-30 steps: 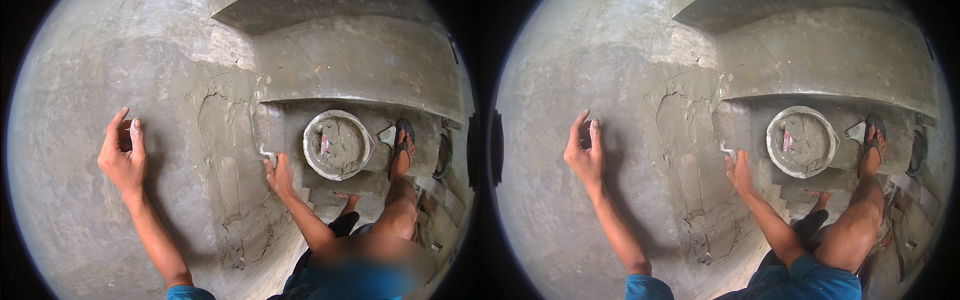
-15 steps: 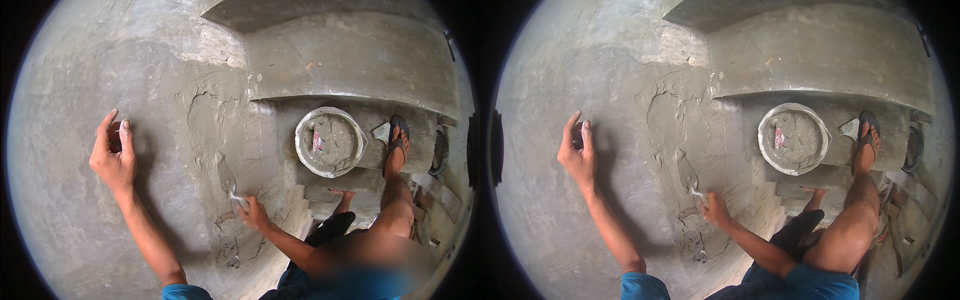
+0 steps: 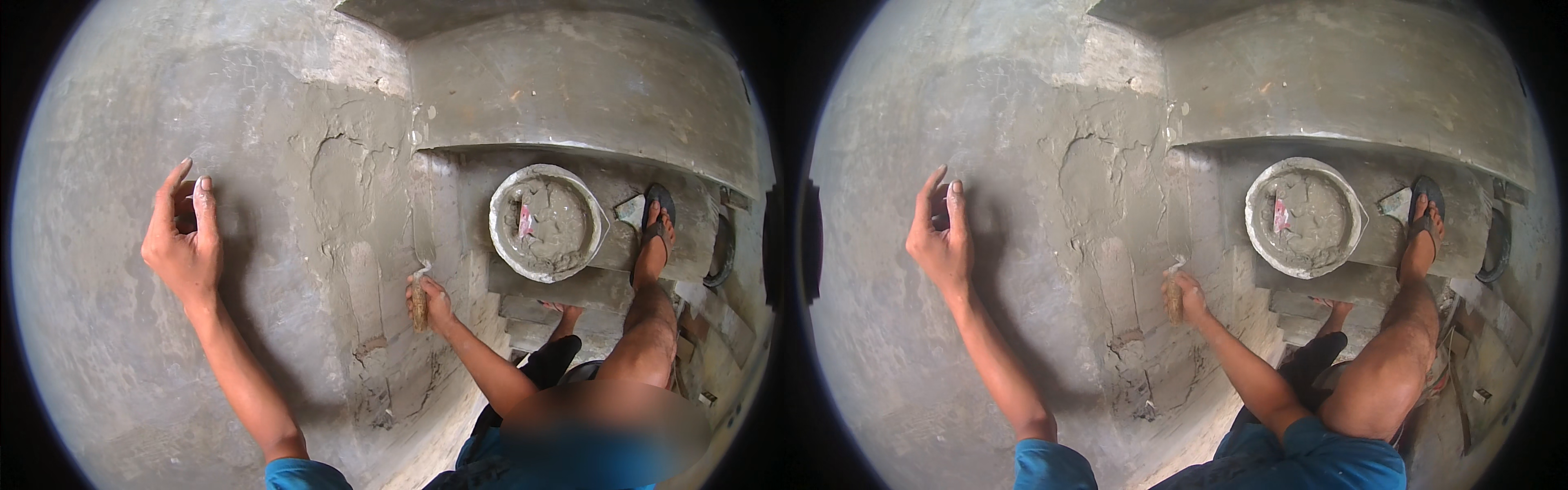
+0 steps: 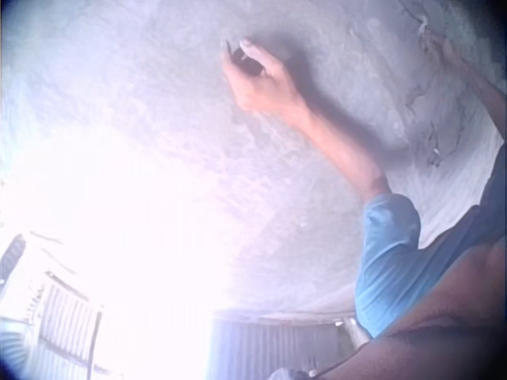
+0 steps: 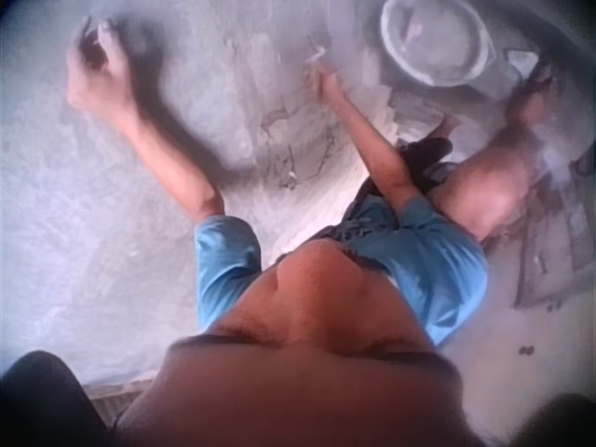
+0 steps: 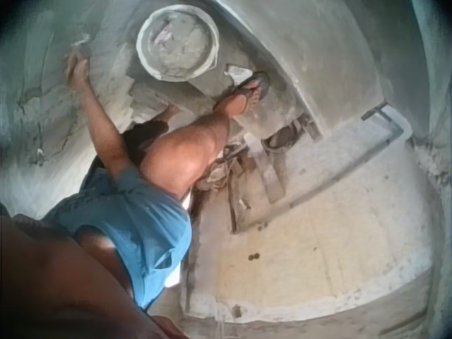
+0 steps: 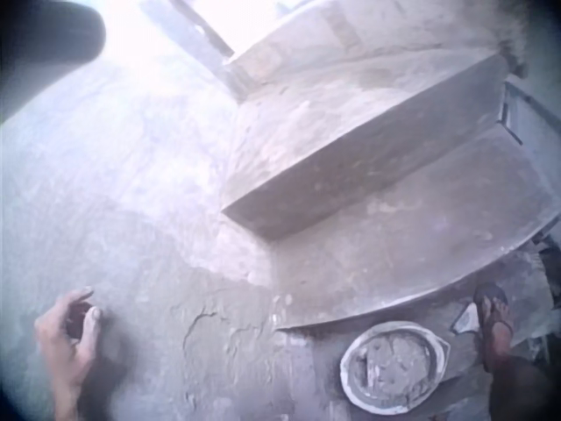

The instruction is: The person scoops cement from a bucket with a trowel and applies it to a curved concrete wall, smoothing the surface repeatedly. The person works on a small section of the wall, repeatedly adding and smoothing cement.

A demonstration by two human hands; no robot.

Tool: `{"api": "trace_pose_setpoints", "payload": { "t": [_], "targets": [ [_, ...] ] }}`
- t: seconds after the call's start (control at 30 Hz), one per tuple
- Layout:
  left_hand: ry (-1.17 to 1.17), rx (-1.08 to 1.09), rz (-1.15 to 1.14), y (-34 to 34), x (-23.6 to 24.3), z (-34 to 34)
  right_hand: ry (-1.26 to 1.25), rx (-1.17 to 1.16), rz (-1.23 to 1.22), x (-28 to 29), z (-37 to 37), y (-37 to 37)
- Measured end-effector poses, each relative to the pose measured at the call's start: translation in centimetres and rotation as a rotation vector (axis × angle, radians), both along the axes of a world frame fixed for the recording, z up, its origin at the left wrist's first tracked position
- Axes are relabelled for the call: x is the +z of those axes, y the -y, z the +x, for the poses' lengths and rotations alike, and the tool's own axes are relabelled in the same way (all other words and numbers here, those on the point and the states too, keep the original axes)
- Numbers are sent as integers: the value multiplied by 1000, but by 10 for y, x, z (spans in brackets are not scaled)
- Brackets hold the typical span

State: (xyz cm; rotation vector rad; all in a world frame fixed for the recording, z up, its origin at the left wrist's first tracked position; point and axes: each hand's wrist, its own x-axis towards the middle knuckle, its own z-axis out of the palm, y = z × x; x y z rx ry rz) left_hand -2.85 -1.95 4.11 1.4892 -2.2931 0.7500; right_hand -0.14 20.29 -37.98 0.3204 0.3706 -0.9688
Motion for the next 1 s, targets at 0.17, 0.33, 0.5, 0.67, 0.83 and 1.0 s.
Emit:
{"api": "trace_pose_setpoints", "payload": {
  "t": [0.17, 0.33, 0.5, 0.67, 0.83, 1.0],
  "targets": [
    [-5, 31, 6, 1, -1, 0, -82, 21, -34, 19, 26, -47],
    [49, 1, -11, 2, -1, -2, -460, 15, -43, 55, 41, -83],
    [56, 15, -8, 0, -1, -2, -886, 16, -87, 40, 6, -60],
    [-2, -11, 13, 1, -1, -1, -1107, 247, -183, 29, -46, 16],
    [38, 7, -7, -1, 0, -1, -1312, 342, -382, 90, -53, 46],
    [113, -26, -43, 4, -3, -2, -1298, 65, -542, 127, -60, 61]
  ]
}}
